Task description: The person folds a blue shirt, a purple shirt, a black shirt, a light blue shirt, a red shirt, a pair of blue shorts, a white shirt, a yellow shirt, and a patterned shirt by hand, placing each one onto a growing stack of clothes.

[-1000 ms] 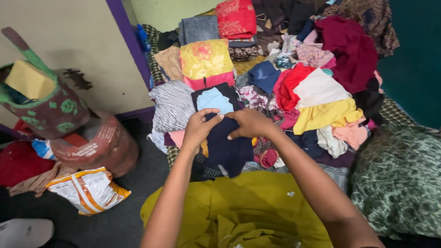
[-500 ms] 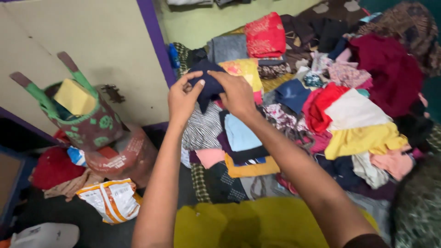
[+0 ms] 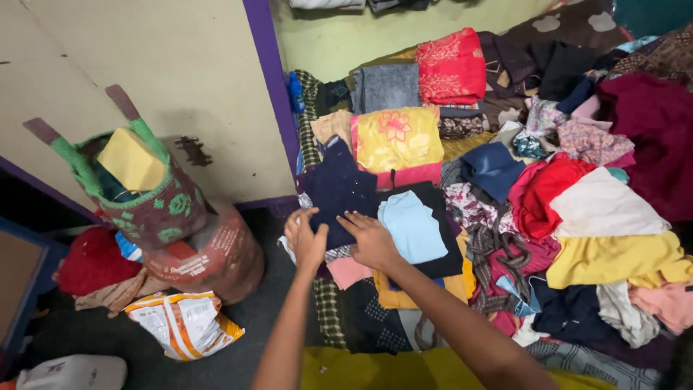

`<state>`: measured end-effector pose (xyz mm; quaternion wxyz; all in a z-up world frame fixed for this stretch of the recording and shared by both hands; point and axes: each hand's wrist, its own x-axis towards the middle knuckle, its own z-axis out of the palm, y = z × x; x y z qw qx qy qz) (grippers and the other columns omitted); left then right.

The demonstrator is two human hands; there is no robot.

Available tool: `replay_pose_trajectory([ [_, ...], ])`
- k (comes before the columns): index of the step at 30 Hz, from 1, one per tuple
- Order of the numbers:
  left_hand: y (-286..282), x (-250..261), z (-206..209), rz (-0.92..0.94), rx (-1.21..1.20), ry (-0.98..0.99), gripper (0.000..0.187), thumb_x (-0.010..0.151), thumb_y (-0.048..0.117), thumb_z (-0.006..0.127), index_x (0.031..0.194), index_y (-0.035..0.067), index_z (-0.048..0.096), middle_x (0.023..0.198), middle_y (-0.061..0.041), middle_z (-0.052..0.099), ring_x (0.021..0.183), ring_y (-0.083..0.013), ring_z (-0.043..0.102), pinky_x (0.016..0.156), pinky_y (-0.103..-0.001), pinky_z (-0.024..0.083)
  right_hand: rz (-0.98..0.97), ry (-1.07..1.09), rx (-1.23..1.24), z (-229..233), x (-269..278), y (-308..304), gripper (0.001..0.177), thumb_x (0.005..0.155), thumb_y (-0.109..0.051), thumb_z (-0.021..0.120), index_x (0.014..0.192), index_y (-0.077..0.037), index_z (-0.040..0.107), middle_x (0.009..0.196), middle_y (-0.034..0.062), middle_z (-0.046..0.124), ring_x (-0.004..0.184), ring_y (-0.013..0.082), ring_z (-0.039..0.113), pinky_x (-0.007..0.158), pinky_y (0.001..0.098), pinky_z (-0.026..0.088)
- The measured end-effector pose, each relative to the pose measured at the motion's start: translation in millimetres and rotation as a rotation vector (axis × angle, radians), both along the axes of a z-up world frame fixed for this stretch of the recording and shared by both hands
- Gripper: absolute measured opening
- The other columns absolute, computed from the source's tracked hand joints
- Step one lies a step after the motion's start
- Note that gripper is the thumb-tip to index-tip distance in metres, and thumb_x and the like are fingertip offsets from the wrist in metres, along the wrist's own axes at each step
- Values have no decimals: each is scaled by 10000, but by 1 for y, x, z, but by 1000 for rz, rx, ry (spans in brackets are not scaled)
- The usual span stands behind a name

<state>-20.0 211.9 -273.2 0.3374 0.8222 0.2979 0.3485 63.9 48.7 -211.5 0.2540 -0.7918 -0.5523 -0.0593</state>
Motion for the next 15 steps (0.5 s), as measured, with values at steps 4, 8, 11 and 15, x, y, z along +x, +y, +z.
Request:
replay_pose_trajectory([
  [4,-16,15,51,38,43,-58,505,828,167,690,1326,132,613,1477,-174,507,1472,-423,312,1191,-537,227,-108,291,24,7,30,17,492,831,-92,607,1313,-141,687,1374,96,695,1341,266,622,1191,357,466],
  [8,-34,31,70,12,254,41,540,918,134,580,1449,51,530,1561,-139,445,1535,-380,266,1231,-567,189,-117,297,254,10,64,47,385,1047,-208,492,1400,-127,626,1464,135,614,1407,333,536,1183,415,411],
  [11,-31,45,49,-10,380,177,585,952,170,527,1511,14,456,1621,-135,379,1551,-356,231,1222,-580,161,-33,147,203,-15,84,77,468,1075,-264,439,1513,-118,514,1583,170,463,1494,372,377,1191,482,315],
  [15,-17,61,2,-2,457,391,614,981,254,448,1549,34,369,1665,-101,318,1560,-308,207,1212,-584,122,-92,-37,-30,-54,83,82,591,1019,-349,427,1576,-154,397,1652,124,341,1529,313,274,1198,551,210],
])
